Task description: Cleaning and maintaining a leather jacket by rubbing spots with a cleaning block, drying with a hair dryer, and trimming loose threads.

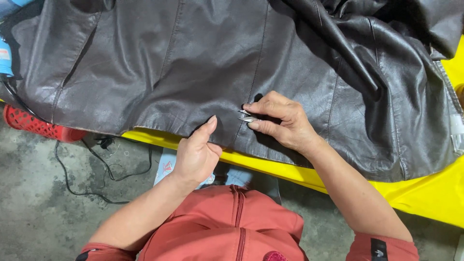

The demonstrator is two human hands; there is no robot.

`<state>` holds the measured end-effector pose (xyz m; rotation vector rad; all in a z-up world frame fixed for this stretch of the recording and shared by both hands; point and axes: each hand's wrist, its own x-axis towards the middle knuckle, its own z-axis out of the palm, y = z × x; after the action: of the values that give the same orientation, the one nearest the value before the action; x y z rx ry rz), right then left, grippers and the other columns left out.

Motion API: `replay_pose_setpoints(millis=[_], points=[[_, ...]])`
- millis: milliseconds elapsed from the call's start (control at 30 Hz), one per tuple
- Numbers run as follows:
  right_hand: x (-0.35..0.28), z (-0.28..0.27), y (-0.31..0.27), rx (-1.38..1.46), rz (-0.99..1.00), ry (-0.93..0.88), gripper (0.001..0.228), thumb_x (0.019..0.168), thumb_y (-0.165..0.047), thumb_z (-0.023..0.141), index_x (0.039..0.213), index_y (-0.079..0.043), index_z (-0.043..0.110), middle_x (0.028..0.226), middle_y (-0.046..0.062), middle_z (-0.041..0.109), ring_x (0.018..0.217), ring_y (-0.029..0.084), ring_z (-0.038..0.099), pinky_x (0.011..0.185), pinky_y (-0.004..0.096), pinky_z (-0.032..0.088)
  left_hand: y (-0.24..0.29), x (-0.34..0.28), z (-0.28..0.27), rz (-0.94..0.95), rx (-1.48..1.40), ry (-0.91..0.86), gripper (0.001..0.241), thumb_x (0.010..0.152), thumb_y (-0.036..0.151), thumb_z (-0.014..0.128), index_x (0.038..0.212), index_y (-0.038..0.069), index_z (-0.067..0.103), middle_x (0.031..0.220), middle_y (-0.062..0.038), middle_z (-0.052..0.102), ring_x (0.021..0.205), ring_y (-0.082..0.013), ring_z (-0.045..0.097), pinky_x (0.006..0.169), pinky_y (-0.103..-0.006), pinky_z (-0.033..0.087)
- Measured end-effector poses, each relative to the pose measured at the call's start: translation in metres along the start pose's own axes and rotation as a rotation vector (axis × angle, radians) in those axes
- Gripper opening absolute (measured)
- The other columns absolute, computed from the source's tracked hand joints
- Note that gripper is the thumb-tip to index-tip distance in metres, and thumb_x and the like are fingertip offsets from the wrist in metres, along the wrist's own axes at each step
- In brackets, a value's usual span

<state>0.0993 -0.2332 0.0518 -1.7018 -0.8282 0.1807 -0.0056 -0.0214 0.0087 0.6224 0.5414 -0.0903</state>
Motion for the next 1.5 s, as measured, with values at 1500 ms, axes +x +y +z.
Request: replay_pose_setpoints(millis=[1500], points=[[0.019, -0.019, 0.005, -0.298, 0.436, 0.184, 0.044, 0.088, -0.001, 0.077, 0.131, -0.004, 0.068, 0.067, 0.004, 0.058, 0.063, 0.015, 0.059, 0.07, 0.03, 0.051, 0.025, -0.03, -0.003, 0.017, 0.131, -0.15, 0.023, 0.098, 0.015, 0.068, 0.079, 0.008, 0.081, 0.098, -0.017, 0.078, 0.102, -0.039, 0.074, 0.1, -0.0697, 0.051]])
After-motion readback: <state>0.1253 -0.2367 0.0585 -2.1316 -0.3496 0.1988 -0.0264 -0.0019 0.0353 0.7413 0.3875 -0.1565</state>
